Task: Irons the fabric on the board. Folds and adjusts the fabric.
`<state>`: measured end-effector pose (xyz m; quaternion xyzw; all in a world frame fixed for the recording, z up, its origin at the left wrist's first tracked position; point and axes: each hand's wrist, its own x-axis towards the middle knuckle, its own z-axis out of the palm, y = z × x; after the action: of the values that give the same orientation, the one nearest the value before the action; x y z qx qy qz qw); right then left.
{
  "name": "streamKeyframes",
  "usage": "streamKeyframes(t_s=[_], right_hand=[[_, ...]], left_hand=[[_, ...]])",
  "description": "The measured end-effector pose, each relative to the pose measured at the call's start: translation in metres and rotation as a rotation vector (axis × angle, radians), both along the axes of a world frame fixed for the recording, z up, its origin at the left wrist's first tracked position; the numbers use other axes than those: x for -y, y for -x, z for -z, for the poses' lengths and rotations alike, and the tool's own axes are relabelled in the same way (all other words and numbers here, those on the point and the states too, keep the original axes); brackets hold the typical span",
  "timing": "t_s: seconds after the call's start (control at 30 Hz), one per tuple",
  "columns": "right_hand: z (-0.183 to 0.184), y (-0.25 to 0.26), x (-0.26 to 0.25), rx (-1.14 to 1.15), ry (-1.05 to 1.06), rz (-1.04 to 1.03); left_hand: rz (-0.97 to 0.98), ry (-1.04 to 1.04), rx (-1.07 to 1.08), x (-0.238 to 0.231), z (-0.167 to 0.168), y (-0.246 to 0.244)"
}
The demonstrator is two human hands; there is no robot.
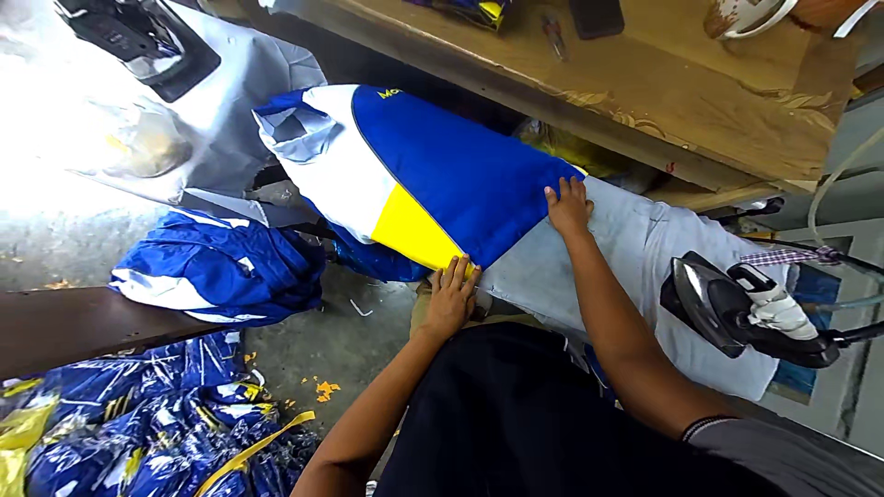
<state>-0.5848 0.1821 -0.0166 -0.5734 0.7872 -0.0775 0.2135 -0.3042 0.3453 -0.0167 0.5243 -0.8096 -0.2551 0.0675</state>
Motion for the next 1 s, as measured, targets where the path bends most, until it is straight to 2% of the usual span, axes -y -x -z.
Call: streamKeyframes(t_s=[0.07,0.17,0.23,0.3,0.4,0.57,0.73,0.87,1.0], right_hand=[[-0.041,0.022,-0.018,0.067,0.026,0.035],[-0.099,0.09,-0.071,-0.04,0.096,0.146],[-0.128,0.146,-0.114,-0.126,0.012,0.261],[-0.146,0.194,-0.147,-0.155,-0.184,0.345],[-0.149,0.234,-0.17,-0.117,-0.441,0.366],[-0.127,0.273,-0.179,-0.052,-0.416,0.343],[-0.143,0.234,-0.173,-0.094,-0.355,0.302],[-0.162,0.168,-0.16,-0.04,-0.269,0.179],[-0.152,0.085,-0.136,0.004,-0.226,-0.008]], left_hand=[[0.017,-0.062,0.026,0.005,-0.004,0.006],[0.028,-0.059,0.034,0.008,-0.002,0.008],[0.04,-0.041,0.031,0.008,0.003,0.008],[0.062,-0.055,0.036,0.008,0.006,0.008],[0.093,-0.081,0.034,0.011,0.004,0.008],[0.135,-0.155,0.084,0.02,-0.003,0.007],[0.154,-0.16,0.065,0.024,-0.004,0.006],[0.161,-0.178,0.092,0.028,-0.007,0.01],[0.135,-0.142,0.077,0.026,-0.011,0.013]])
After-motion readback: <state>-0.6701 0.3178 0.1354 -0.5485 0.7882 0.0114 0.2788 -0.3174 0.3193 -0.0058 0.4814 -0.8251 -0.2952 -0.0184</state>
